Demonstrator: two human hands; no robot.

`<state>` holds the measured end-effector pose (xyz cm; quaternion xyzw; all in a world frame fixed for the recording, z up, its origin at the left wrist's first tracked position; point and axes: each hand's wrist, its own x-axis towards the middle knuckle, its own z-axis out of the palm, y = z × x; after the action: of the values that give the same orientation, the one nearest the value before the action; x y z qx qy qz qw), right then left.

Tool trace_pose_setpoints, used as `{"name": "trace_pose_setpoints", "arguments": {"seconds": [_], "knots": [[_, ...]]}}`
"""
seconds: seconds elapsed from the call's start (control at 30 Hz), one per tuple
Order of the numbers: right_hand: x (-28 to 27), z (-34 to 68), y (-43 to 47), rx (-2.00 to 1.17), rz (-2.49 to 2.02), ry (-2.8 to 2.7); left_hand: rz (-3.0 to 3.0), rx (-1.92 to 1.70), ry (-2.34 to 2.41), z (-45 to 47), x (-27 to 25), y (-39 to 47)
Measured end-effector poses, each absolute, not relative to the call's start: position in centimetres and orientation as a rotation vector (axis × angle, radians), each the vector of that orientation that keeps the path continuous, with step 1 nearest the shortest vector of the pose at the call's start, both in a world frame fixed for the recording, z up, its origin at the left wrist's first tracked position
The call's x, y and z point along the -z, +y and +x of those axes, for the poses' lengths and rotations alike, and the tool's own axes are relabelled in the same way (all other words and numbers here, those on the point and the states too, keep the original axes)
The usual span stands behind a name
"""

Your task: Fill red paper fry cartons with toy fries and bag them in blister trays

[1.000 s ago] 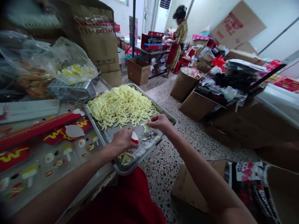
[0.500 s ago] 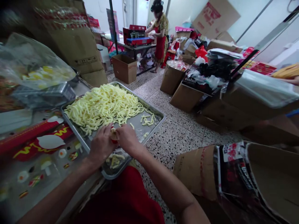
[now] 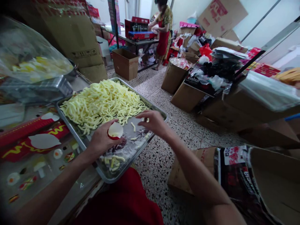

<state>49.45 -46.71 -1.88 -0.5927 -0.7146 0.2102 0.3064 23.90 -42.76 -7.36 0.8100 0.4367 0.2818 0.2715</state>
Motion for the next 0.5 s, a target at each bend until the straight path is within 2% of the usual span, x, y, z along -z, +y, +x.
{"name": "trace_pose_setpoints", "arguments": {"seconds": [0.07, 0.2, 0.5], "knots": [[1.3, 53.1, -45.5, -0.459, -1.704, -2.118, 2.155, -0.705, 1.175, 24.2, 6.9, -42.8], [1.4, 55.6, -42.4, -0.502, -1.773, -2.588, 2.179, -0.653, 1.116, 24.5, 6.6, -42.8], [3.3, 52.3, -38.7, -0.368, -1.850, -2.669, 2.324, -0.507, 1.135, 24.8, 7.4, -42.1]]}}
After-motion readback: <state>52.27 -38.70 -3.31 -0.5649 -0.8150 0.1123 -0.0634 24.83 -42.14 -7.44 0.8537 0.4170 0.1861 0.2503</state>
